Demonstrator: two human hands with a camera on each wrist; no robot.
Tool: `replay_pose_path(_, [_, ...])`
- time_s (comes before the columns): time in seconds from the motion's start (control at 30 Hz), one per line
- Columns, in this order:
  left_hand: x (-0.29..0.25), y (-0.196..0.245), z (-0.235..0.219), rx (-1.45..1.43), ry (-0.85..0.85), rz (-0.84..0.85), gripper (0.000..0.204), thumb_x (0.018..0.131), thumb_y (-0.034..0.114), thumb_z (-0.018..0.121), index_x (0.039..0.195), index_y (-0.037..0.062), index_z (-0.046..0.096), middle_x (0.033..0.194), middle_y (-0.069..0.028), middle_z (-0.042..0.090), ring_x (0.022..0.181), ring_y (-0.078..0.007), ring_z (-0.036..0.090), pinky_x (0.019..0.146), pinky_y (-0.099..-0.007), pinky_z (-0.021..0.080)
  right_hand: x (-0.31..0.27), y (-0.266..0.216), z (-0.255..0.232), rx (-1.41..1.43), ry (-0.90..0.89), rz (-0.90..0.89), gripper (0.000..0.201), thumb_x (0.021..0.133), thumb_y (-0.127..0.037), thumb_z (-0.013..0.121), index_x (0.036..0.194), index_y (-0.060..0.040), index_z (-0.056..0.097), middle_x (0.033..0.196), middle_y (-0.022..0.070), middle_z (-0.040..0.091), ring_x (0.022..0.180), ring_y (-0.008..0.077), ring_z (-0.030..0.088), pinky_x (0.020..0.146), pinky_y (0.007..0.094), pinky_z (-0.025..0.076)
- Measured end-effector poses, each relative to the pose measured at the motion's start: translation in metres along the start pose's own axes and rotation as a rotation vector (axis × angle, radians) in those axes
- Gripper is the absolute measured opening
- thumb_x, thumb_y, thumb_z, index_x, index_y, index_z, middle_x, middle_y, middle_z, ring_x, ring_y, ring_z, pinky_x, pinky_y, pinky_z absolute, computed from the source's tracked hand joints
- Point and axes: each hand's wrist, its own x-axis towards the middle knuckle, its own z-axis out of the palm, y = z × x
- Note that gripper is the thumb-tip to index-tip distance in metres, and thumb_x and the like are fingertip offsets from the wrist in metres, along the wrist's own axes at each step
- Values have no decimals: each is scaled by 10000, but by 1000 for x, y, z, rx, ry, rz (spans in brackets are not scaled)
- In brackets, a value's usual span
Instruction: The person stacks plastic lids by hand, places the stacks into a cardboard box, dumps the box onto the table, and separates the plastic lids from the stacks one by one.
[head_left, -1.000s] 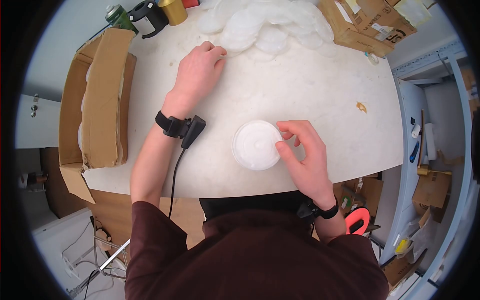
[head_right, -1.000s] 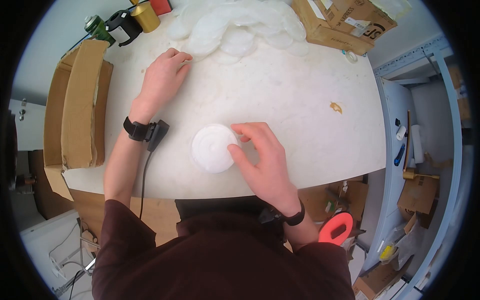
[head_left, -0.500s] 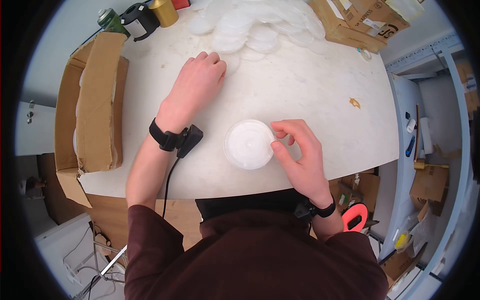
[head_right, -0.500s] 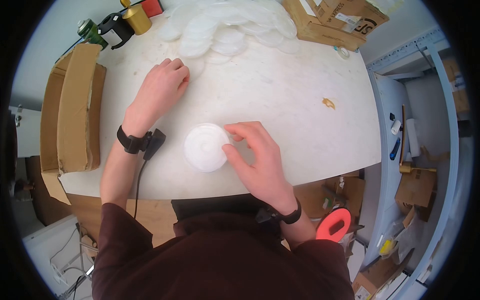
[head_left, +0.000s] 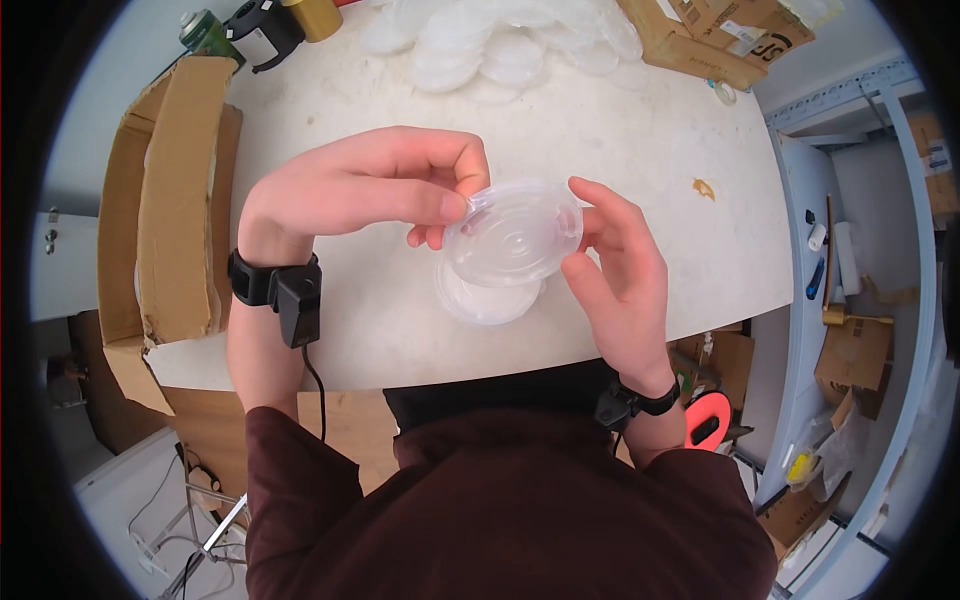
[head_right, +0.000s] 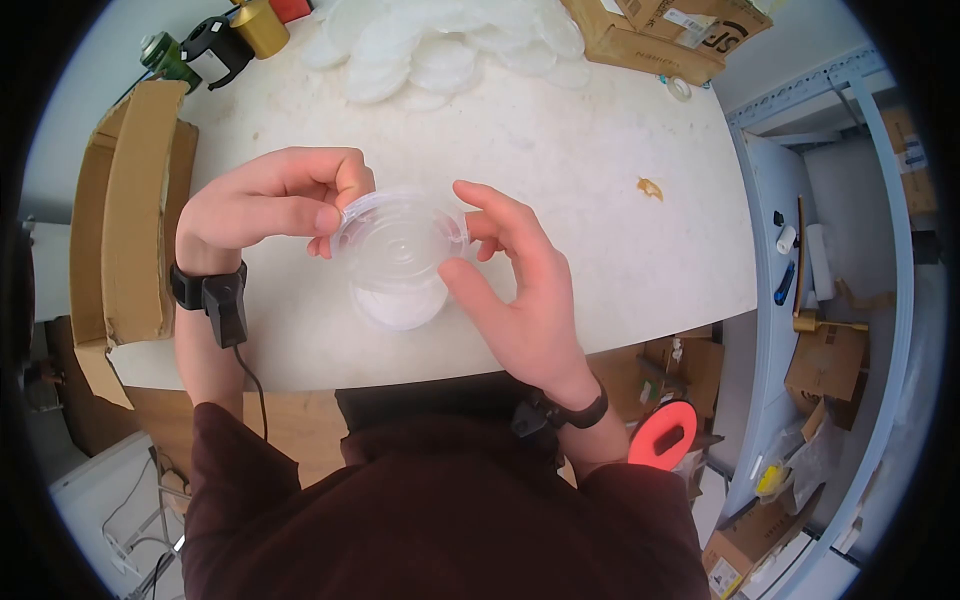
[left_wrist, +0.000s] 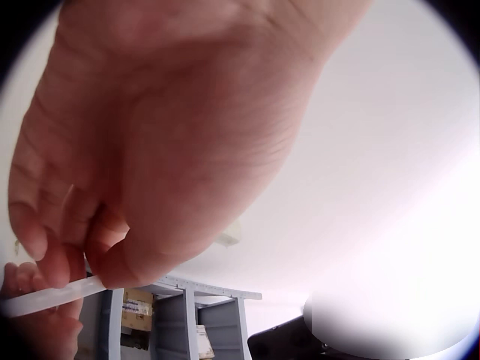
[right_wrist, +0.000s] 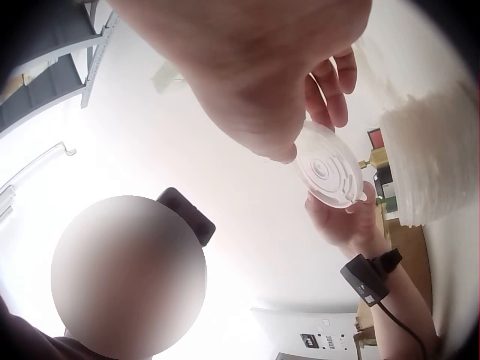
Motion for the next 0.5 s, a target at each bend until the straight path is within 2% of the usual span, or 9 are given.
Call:
replay_pose_path(0.03, [1,0,0,-4,0,-3,170,1027,206,677,1044,48,619,978,-11,618,832,-104,607,738,-292,509,0,1,-1,1,-1,5,489,986,-66,760,1462,-47,652,1168,59,720,1037,154,621,938,343,511])
replay_pose_path(0.1, [1,-1,0,-30,-16,-21,180,1035,212,675,1050,40,625,958,-12,639,802,-99,622,693,-288,503,-1,5,-4,-87,-44,10,422,1005,-72,758,1420,-53,683,1004,22,719,928,123,595,888,316,492])
replay_pose_path(0.13, [1,-2,-2,-35,-15,-25,180,1035,212,675,1050,40,625,958,-12,639,802,-99,622,693,-288,503,-1,6,-3,-86,-46,15,422,1005,-72,758,1420,-53,683,1004,22,719,928,123,595,888,316,492])
replay_pose_path(0.2, [1,-3,-4,58,-10,-63,213,1037,249,693,1080,49,634,939,5,661,797,-91,610,683,-285,482,-2,6,0,-101,-20,17,372,1012,-69,754,1381,-58,704,873,-6,704,851,104,590,853,301,478])
replay_pose_path(0.3, [2,0,2,210,58,-135,233,1042,259,722,1157,64,669,881,30,675,767,-87,590,680,-288,464,-5,8,2,-123,-37,29,367,1009,-68,760,1372,-56,704,849,-4,695,823,106,586,842,302,486])
replay_pose_path(0.33, [3,-2,2,204,56,-142,233,1042,259,722,1157,64,669,881,30,675,767,-87,590,680,-288,464,-6,9,3,-120,-38,38,367,1009,-68,760,1372,-56,704,849,-4,695,823,106,586,842,302,486])
replay_pose_path(0.4, [7,-2,1,461,15,-187,274,1042,249,754,1253,85,693,821,41,668,756,-90,579,684,-292,454,-5,9,3,-187,-83,45,342,1007,-64,764,1345,-51,714,839,-5,694,815,102,591,797,298,494])
replay_pose_path(0.5, [8,-6,4,548,45,-231,306,1033,220,774,1299,89,700,780,35,660,767,-94,588,695,-297,464,-6,10,6,-208,-76,61,310,999,-61,771,1306,-45,729,836,-1,685,797,105,579,753,294,497])
